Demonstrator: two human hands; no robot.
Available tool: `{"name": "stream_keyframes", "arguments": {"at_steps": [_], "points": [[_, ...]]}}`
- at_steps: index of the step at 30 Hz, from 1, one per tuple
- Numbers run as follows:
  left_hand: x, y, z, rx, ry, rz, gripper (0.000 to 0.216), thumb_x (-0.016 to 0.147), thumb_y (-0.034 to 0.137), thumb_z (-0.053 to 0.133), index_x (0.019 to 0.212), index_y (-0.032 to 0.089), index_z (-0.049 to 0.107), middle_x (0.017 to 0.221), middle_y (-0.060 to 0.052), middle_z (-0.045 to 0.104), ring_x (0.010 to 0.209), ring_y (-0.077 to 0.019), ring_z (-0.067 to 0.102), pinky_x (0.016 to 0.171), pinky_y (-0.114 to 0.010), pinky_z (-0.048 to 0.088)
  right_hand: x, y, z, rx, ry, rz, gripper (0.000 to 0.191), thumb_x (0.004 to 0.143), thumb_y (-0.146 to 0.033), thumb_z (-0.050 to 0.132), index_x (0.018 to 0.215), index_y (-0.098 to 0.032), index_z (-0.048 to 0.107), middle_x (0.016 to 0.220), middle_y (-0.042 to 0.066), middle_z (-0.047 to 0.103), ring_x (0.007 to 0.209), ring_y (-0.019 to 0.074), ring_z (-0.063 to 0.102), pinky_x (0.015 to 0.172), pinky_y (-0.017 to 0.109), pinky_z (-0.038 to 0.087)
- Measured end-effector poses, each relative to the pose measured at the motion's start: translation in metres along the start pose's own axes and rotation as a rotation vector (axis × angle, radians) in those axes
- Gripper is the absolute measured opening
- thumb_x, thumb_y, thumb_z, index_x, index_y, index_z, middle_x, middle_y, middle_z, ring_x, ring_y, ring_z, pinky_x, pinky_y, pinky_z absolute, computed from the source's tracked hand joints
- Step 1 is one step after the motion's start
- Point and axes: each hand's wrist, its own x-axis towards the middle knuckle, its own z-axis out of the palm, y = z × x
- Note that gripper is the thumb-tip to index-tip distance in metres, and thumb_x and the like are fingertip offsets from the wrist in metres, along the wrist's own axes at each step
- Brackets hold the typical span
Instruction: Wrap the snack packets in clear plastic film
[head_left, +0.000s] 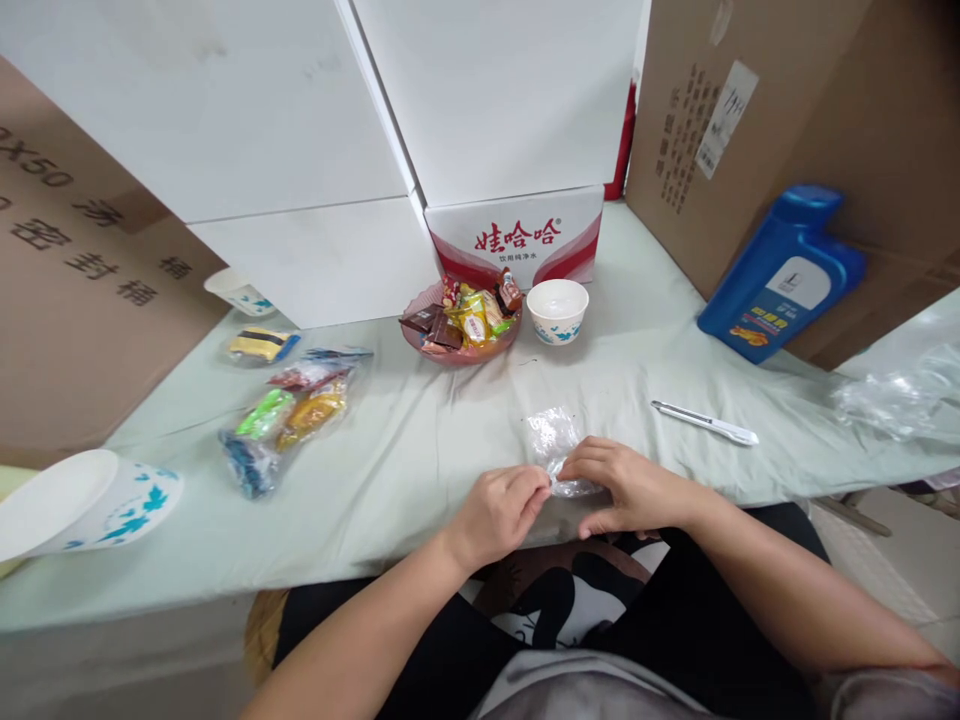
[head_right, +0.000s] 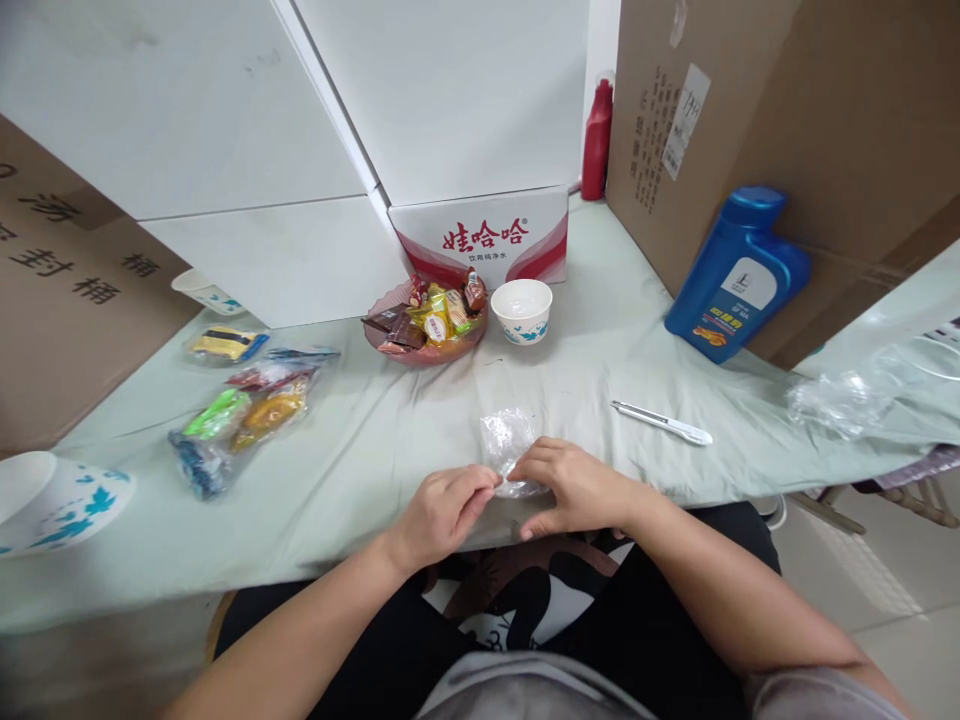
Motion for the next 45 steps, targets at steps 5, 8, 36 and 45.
{"name": "stream_keyframes", "arguments": {"at_steps": [5, 8, 36, 45], "points": [[-0.003, -0.002, -0.001, -0.117, -0.007, -0.157, 0.032, 0.094, 0.037, 0.051, 0.121, 0.019, 0.045, 0.105, -0.008, 0.070, 0.094, -0.0198, 0.068, 0.080, -0.032, 0.056, 0.003, -0.002, 0.011, -0.038, 0.144, 0.204, 0.025, 0.094, -0.020, 0.043, 0.104, -0.015, 0.066, 0.087, 0.009, 0.070, 0.075, 0.0184, 0.064, 0.070, 0.030, 0.046], [-0.003, -0.004, 0.003, -0.077, -0.041, -0.192, 0.053, 0.088, 0.034, 0.060, 0.133, 0.018, 0.036, 0.106, -0.008, 0.069, 0.098, -0.0225, 0.067, 0.085, -0.037, 0.055, 0.004, -0.003, 0.011, -0.013, 0.148, 0.242, 0.023, 0.094, -0.022, 0.046, 0.104, -0.016, 0.065, 0.083, 0.006, 0.071, 0.066, 0.0159, 0.063, 0.064, 0.026, 0.044], [0.008, -0.004, 0.008, 0.349, -0.138, 0.057, 0.032, 0.091, 0.021, 0.050, 0.121, 0.017, 0.060, 0.138, -0.013, 0.053, 0.139, -0.0296, 0.038, 0.109, -0.049, 0.039, 0.009, 0.039, 0.004, -0.701, 0.370, 0.522, 0.020, 0.095, -0.026, 0.047, 0.093, -0.016, 0.064, 0.093, 0.011, 0.064, 0.091, 0.0257, 0.057, 0.081, 0.034, 0.040], [0.064, -0.045, -0.009, 0.359, -0.306, 0.187, 0.032, 0.091, 0.007, 0.043, 0.099, 0.022, 0.070, 0.103, -0.004, 0.070, 0.100, -0.0168, 0.063, 0.086, -0.028, 0.053, 0.011, 0.041, 0.005, -0.627, 0.354, 0.471, 0.014, 0.093, -0.024, 0.053, 0.092, -0.016, 0.063, 0.093, 0.011, 0.063, 0.089, 0.0256, 0.056, 0.082, 0.036, 0.043]]}}
